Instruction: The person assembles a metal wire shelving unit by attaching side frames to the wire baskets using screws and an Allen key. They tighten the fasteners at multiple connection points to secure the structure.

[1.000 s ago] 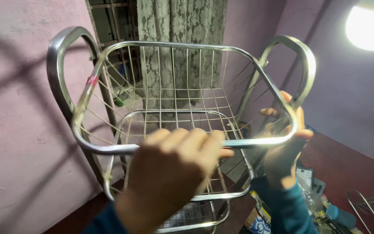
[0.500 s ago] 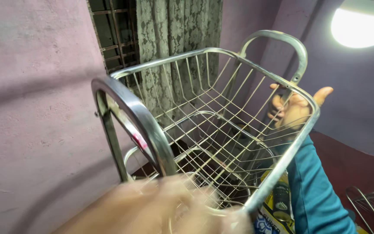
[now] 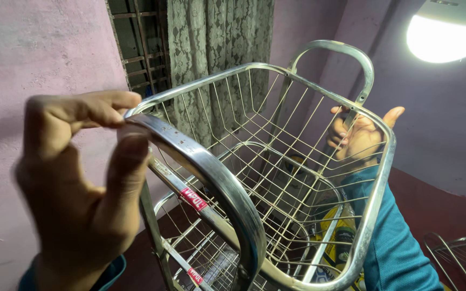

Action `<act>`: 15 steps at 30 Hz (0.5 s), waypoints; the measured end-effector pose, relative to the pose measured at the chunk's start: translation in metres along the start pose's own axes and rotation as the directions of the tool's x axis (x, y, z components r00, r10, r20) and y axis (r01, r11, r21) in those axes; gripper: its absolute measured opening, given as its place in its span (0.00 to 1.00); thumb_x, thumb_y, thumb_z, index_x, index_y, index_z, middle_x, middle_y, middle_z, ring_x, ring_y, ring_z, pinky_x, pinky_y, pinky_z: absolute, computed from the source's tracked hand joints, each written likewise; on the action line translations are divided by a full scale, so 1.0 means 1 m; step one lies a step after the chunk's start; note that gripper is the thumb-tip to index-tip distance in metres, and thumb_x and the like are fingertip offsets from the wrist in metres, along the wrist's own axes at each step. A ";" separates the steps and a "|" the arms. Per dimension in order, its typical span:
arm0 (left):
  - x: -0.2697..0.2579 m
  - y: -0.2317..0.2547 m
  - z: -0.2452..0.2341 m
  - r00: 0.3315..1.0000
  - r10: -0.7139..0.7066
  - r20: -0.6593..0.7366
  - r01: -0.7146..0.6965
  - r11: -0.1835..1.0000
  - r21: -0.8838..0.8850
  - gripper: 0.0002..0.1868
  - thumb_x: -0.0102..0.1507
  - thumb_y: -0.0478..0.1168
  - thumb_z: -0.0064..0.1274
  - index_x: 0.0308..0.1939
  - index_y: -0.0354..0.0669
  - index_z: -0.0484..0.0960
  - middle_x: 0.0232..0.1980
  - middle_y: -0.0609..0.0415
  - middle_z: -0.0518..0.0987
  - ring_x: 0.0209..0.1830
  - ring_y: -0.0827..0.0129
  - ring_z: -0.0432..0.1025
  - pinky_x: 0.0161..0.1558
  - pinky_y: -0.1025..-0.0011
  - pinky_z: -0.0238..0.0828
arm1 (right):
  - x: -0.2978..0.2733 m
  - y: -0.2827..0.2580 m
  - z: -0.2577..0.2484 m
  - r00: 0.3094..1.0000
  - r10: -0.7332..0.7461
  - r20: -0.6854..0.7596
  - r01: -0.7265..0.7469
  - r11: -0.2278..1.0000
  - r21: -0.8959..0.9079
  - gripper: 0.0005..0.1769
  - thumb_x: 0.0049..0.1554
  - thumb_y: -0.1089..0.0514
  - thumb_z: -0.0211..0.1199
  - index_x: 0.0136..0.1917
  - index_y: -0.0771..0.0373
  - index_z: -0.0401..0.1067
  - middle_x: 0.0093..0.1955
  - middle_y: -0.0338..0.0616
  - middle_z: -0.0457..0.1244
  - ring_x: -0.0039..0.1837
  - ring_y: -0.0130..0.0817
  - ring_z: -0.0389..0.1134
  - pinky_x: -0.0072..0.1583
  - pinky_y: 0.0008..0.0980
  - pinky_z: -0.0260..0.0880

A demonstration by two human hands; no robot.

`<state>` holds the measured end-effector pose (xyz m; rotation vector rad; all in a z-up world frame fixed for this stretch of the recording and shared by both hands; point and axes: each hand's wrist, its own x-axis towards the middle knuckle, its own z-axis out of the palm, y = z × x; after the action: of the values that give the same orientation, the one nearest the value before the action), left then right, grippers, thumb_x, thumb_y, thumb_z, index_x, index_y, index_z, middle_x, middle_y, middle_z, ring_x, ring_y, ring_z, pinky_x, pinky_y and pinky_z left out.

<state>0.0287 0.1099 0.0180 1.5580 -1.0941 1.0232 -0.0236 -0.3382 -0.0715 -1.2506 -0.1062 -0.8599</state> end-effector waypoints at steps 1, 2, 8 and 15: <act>-0.002 -0.003 0.006 1.000 -0.015 0.001 0.015 0.998 -0.068 0.23 0.79 0.56 0.45 0.53 0.37 0.62 0.53 0.44 0.77 0.57 0.62 0.78 0.61 0.65 0.76 | 0.001 0.001 -0.001 1.000 -0.003 -0.006 0.003 1.000 0.006 0.61 0.56 0.12 0.26 0.56 0.71 0.72 0.33 0.37 0.56 0.30 0.24 0.47 0.32 0.24 0.48; -0.003 -0.005 0.012 1.000 -0.029 0.002 0.029 0.990 -0.136 0.26 0.80 0.58 0.45 0.56 0.36 0.60 0.54 0.43 0.75 0.59 0.62 0.76 0.63 0.65 0.74 | 0.003 0.003 -0.001 1.000 -0.007 -0.009 0.007 1.000 0.010 0.61 0.56 0.12 0.26 0.56 0.71 0.72 0.34 0.38 0.56 0.30 0.24 0.48 0.32 0.24 0.48; -0.012 -0.024 0.037 0.997 -0.074 0.034 0.079 0.980 -0.185 0.21 0.77 0.54 0.42 0.55 0.38 0.60 0.56 0.41 0.70 0.46 0.66 0.71 0.49 0.67 0.74 | 0.005 0.011 -0.009 0.999 -0.029 -0.036 0.030 0.999 0.045 0.60 0.58 0.13 0.27 0.57 0.71 0.71 0.37 0.39 0.59 0.31 0.24 0.49 0.33 0.23 0.49; 0.004 -0.076 0.051 0.999 -0.015 -0.053 0.016 1.000 0.020 0.09 0.73 0.42 0.38 0.45 0.40 0.66 0.46 0.48 0.74 0.40 0.68 0.67 0.44 0.65 0.68 | 0.006 0.016 -0.018 0.998 -0.053 -0.025 0.055 0.997 0.062 0.59 0.59 0.14 0.28 0.59 0.71 0.71 0.41 0.40 0.62 0.32 0.24 0.51 0.33 0.22 0.50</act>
<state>0.1088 0.0714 -0.0065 1.5454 -1.0368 1.0621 -0.0163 -0.3555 -0.0870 -1.1831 -0.1483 -0.9109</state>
